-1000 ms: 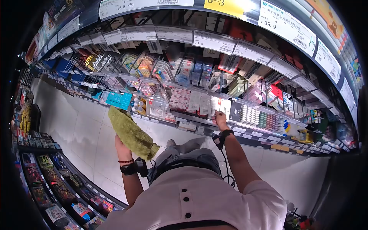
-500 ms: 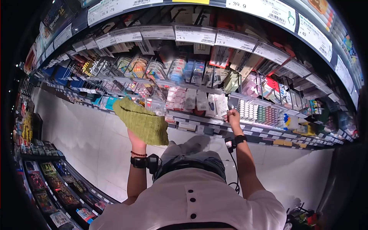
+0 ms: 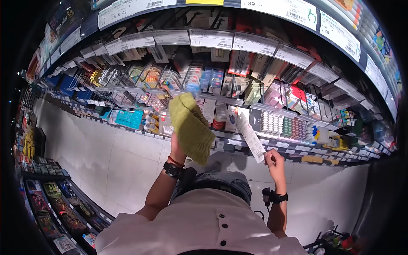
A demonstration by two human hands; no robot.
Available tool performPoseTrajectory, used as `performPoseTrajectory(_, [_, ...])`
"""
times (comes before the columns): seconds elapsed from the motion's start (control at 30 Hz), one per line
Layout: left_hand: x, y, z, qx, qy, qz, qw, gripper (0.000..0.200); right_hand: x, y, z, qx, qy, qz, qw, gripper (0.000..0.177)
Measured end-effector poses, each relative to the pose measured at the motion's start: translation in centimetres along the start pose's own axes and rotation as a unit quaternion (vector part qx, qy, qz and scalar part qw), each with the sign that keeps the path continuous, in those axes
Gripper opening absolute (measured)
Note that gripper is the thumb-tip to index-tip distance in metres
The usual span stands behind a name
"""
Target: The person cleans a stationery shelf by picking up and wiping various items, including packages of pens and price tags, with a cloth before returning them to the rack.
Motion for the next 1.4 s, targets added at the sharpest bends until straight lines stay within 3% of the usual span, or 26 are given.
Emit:
performPoseTrajectory(0.03, [-0.2, -0.7, -0.4, 0.033, -0.003, -0.001, 0.999, 0.043, -0.6, 0.0, -1.4, 0.013, 0.010, 0.000, 1.000, 0.015])
performPoseTrajectory(0.17, [-1.0, -5.1, -0.3, -0.079, 0.053, 0.027, 0.995, 0.045, -1.7, -0.1, -6.5, 0.016, 0.036, 0.005, 0.999, 0.015])
performPoseTrajectory(0.2, [-1.0, -5.1, -0.4, -0.095, 0.072, 0.032, 0.992, 0.044, -1.6, -0.3, -7.2, 0.048, 0.076, 0.006, 0.996, 0.013])
performPoseTrajectory(0.27, [-0.9, -4.8, -0.4, -0.125, 0.110, 0.041, 0.985, 0.043, -1.7, -0.4, -8.5, 0.130, 0.062, 0.004, 0.990, 0.013])
performPoseTrajectory(0.33, [-1.2, -4.6, -0.2, -0.108, 0.106, 0.044, 0.987, 0.042, -1.2, -0.7, -8.9, 0.210, 0.047, -0.015, 0.976, 0.012])
performPoseTrajectory(0.57, [-1.6, -3.6, 0.4, -0.036, 0.046, 0.007, 0.998, 0.040, -0.2, -3.1, -8.4, 0.297, 0.049, -0.087, 0.949, 0.019])
performPoseTrajectory(0.8, [-1.6, -4.8, 0.4, -0.094, 0.082, 0.007, 0.992, 0.039, -1.3, -2.2, -8.0, 0.308, 0.038, -0.023, 0.950, 0.010])
performPoseTrajectory(0.97, [-1.0, -4.3, 0.8, -0.045, 0.070, 0.013, 0.996, 0.041, -1.8, -1.7, -8.6, 0.295, 0.030, -0.053, 0.954, 0.010])
performPoseTrajectory(1.07, [-1.0, -5.2, 0.8, -0.117, 0.107, -0.033, 0.987, 0.042, -2.3, -1.9, -8.8, 0.284, 0.024, -0.073, 0.956, 0.010])
performPoseTrajectory(1.17, [-0.6, -5.4, 0.7, -0.153, 0.131, -0.029, 0.979, 0.042, -2.8, -1.9, -9.3, 0.261, 0.027, -0.078, 0.962, 0.010])
performPoseTrajectory(1.4, [-0.2, -4.2, 1.0, -0.098, 0.125, 0.033, 0.987, 0.044, -3.3, -0.5, -10.3, 0.233, 0.045, -0.019, 0.971, 0.010])
Point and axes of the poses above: each hand's wrist, its own x-axis towards the middle knuckle, its own y-axis out of the back of the hand, z = x × y, the point moved 6 cm from there along x, towards the middle knuckle, and after that the axes turned 3 degrees about -y, right-handed, at the moved point
